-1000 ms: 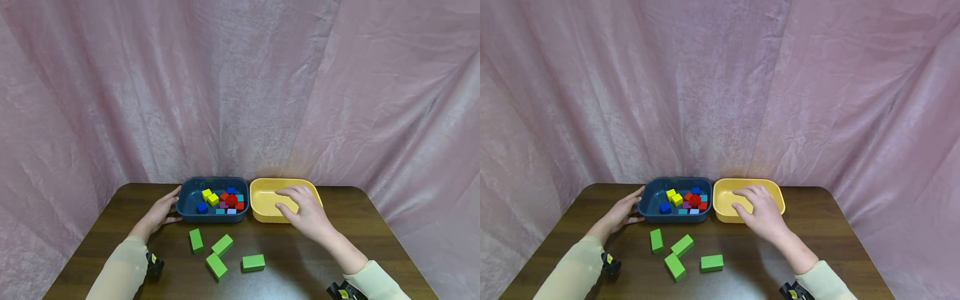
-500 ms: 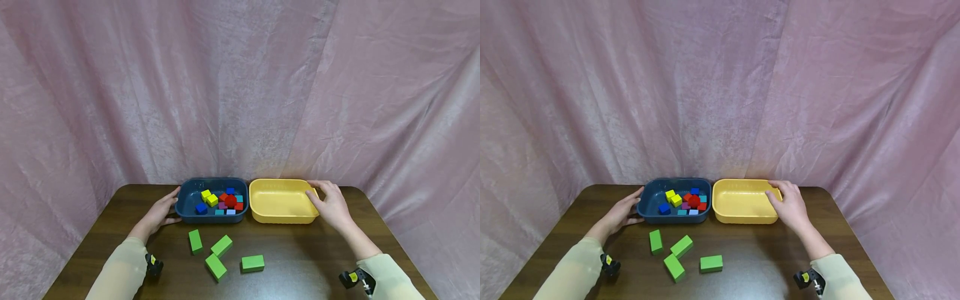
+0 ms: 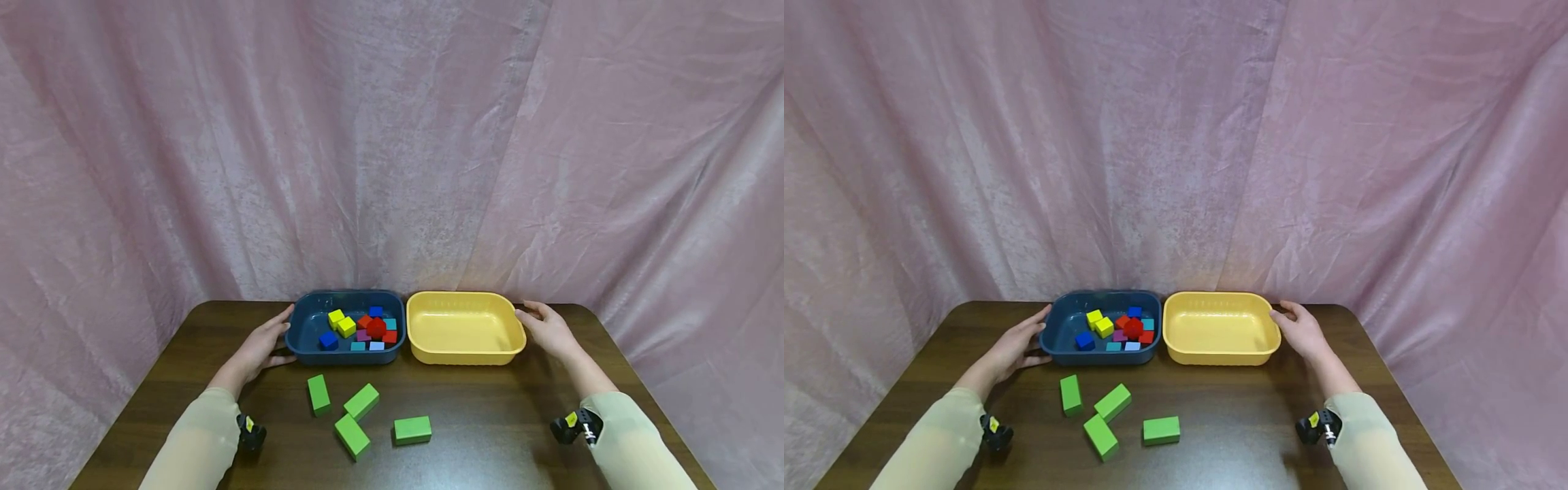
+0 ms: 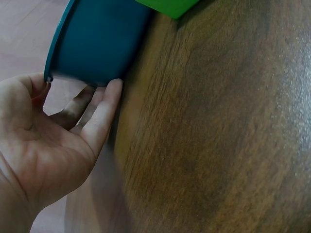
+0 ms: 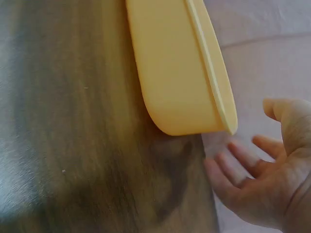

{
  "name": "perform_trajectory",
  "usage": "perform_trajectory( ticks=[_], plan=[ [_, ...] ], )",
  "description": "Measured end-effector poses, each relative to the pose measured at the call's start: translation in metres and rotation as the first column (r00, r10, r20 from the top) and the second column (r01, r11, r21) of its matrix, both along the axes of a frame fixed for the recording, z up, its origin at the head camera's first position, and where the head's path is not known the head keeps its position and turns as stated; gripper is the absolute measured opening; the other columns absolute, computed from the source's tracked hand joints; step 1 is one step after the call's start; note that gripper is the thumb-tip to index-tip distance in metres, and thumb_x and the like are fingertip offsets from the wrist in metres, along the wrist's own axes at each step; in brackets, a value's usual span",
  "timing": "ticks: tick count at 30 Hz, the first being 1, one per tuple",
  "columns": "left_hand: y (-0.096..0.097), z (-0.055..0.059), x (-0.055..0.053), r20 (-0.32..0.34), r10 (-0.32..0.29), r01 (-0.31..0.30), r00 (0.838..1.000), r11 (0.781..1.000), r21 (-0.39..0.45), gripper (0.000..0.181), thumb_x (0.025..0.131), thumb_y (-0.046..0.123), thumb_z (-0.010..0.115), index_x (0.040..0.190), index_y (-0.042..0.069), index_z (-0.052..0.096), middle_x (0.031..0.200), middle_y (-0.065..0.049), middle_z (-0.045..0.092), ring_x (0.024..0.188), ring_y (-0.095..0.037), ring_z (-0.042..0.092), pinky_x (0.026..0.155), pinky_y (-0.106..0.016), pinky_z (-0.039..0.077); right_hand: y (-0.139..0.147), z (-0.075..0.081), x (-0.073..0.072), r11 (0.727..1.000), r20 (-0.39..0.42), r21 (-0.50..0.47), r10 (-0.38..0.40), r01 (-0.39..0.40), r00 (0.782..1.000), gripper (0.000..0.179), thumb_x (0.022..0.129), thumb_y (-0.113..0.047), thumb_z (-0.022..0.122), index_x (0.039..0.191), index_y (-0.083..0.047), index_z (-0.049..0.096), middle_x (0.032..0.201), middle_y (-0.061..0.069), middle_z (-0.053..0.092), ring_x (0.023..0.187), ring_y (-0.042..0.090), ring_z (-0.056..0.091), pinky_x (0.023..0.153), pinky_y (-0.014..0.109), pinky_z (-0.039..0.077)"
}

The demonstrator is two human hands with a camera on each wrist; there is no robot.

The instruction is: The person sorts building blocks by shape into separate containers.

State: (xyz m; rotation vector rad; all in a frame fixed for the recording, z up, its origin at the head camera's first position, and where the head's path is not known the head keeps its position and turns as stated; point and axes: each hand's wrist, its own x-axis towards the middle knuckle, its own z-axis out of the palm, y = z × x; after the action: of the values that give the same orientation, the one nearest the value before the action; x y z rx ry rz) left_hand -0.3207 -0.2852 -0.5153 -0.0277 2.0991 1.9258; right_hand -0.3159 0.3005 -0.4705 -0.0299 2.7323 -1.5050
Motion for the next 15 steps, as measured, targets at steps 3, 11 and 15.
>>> perform_trajectory(
  ticks=[3,11,15],
  plan=[
    [0.001,0.0,0.0,-0.001,-0.001,0.001,1.0,1.0,-0.003,0.056,0.113,0.029,0.035,0.165,0.034,0.016,0.167,-0.021,0.016,0.141,-0.046,0.04,0.096,-0.056,0.053,0.003,-0.005,-0.006,0.986,0.161,-0.166,0.031,-0.004,0.986,0.073,0.109,-0.037,0.049,0.16,0.006,0.018,0.152,0.034,0.038,0.133,0.046,0.049,0.091,0.047,0.056],
    [0.002,-0.001,0.001,0.008,0.005,-0.005,1.0,1.0,-0.005,0.056,0.113,0.029,0.036,0.165,0.035,0.017,0.169,-0.017,0.014,0.141,-0.044,0.041,0.095,-0.055,0.053,0.008,-0.015,-0.015,0.951,0.295,-0.309,0.082,0.014,0.952,0.07,0.11,-0.036,0.047,0.162,-0.002,0.014,0.151,0.03,0.038,0.11,0.03,0.065,0.086,0.049,0.058],
    [0.0,0.0,0.0,0.009,0.006,-0.005,1.0,1.0,-0.008,0.056,0.113,0.029,0.036,0.165,0.036,0.017,0.169,-0.016,0.014,0.14,-0.044,0.041,0.095,-0.054,0.054,0.01,-0.016,-0.016,0.932,0.307,-0.362,0.124,-0.005,0.944,0.067,0.11,-0.031,0.045,0.163,-0.006,0.012,0.151,0.028,0.037,0.104,0.027,0.066,0.087,0.052,0.057]
  ],
)
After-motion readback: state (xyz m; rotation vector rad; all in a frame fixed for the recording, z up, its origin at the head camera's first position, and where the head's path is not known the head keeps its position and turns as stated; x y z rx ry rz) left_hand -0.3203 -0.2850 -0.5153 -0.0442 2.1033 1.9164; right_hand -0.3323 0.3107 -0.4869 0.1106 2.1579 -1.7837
